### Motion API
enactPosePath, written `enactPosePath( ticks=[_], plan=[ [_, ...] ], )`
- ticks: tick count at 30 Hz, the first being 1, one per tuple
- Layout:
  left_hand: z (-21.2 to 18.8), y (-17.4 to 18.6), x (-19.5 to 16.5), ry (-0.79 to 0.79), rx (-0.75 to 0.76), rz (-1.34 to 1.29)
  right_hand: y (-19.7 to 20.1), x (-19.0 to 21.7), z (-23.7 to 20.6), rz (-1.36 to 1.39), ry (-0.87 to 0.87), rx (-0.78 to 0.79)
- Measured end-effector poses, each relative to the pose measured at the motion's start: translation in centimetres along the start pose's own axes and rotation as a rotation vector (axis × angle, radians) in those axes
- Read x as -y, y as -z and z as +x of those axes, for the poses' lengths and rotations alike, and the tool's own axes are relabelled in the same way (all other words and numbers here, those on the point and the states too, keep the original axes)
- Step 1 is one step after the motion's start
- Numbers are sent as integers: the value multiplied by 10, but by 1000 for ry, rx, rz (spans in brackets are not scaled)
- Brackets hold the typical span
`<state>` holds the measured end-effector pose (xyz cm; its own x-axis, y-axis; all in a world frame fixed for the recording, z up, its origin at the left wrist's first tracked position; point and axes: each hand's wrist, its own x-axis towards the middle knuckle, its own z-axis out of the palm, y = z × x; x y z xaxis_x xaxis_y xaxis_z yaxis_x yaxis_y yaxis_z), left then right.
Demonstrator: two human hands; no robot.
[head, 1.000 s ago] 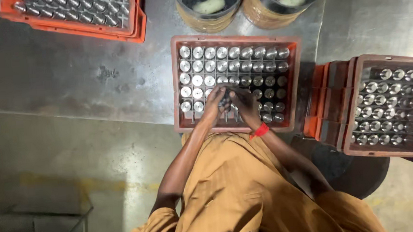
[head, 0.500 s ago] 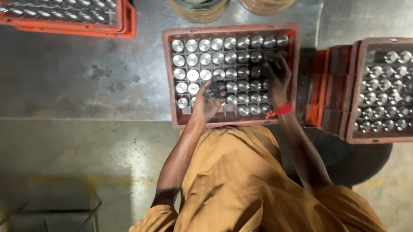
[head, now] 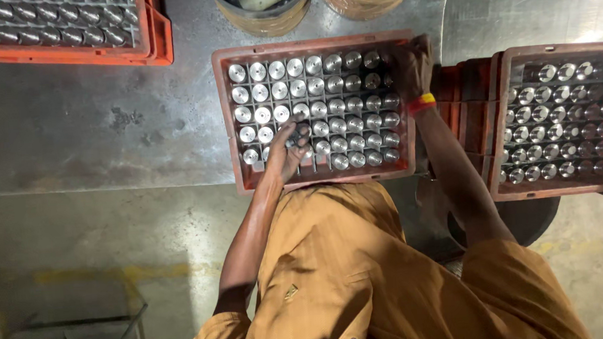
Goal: The person picks small metal cups one at a time from buckets on the worktable and seats them into the compartments of a grid tray, occasionally repositioning or rotating the tray and reaching into different buckets to refill the tray cells.
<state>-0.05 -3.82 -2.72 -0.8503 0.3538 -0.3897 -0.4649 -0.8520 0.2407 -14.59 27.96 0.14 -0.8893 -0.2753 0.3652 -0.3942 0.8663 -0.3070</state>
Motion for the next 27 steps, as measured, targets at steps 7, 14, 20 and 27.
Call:
enactPosePath(
  ticks=[7,14,20,27],
  plan=[
    [7,3,6,30,-66,61,26,8,1,15,4,-2],
    [19,-35,24,6,-57,753,-10,127,-80,907,-479,286],
    [26,-26,38,33,-155,660,-15,127,-81,847,-571,256],
    [19,-6,6,135,-224,15,5,47,-5,434,-223,-139]
  ],
)
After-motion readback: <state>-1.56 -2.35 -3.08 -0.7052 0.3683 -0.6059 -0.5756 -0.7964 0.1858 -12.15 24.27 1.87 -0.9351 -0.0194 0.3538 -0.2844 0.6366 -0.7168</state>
